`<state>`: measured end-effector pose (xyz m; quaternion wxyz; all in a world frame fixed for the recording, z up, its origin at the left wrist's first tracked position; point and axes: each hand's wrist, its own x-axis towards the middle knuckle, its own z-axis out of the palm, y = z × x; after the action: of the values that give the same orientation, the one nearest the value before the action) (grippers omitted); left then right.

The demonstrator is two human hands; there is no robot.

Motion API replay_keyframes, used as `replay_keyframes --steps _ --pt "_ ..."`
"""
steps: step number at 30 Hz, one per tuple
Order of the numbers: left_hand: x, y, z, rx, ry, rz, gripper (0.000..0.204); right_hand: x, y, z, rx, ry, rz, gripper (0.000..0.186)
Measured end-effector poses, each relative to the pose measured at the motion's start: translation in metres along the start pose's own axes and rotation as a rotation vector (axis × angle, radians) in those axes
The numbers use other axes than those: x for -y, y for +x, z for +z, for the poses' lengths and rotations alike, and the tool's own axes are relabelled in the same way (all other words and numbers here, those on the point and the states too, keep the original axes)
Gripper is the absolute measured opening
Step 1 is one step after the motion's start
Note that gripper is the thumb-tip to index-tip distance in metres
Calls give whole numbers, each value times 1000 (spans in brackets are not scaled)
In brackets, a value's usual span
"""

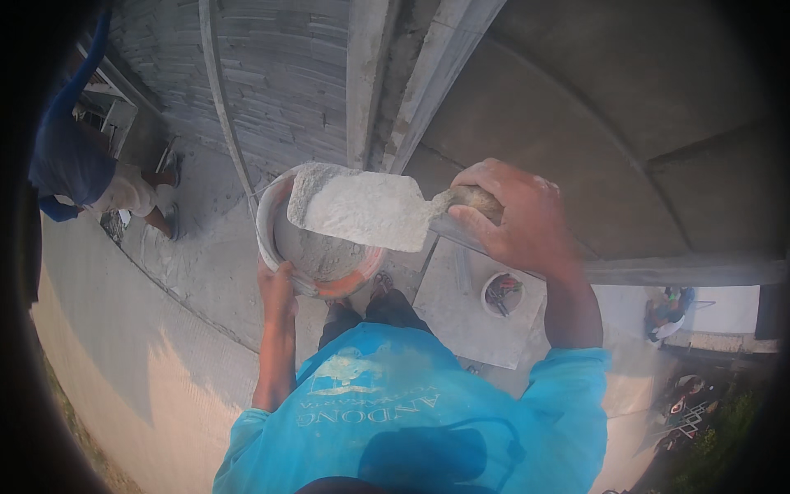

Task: The person scoops cement from a bucket with a trowel and applies it to the gaps between roof tiles. They repeatedly smooth the cement into the joints and scrape excess material back into the bucket.

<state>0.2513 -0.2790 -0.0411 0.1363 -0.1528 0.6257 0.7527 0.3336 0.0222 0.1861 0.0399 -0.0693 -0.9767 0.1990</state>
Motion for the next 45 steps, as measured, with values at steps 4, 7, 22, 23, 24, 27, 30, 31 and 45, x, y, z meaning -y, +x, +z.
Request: replay_keyframes --steps 4,7,22,23,24,27,30,31,45 --pt "25 22 -11 -36 19 22 56 -45 53 -36 260 263 -112 23" --pt "34 28 -19 52 47 17 57 -87 97 -48 301 335 211 26" --pt "-14 6 15 222 97 105 56 -3 -1 88 241 -414 230 22" --pt "-17 5 16 227 118 129 56 -1 2 107 233 -432 209 22" --pt "-18 4 16 235 140 154 56 -3 0 130 222 -450 190 21" --pt "-16 4 14 249 139 187 56 -9 -13 151 94 -470 109 21" --pt "-16 4 13 245 83 130 56 -12 -29 149 -38 -411 104 22" --pt "-19 7 14 248 55 107 57 -13 -32 145 -85 -388 118 22" --pt "23 10 -27 118 162 76 60 -4 10 -59 89 167 -80 28"
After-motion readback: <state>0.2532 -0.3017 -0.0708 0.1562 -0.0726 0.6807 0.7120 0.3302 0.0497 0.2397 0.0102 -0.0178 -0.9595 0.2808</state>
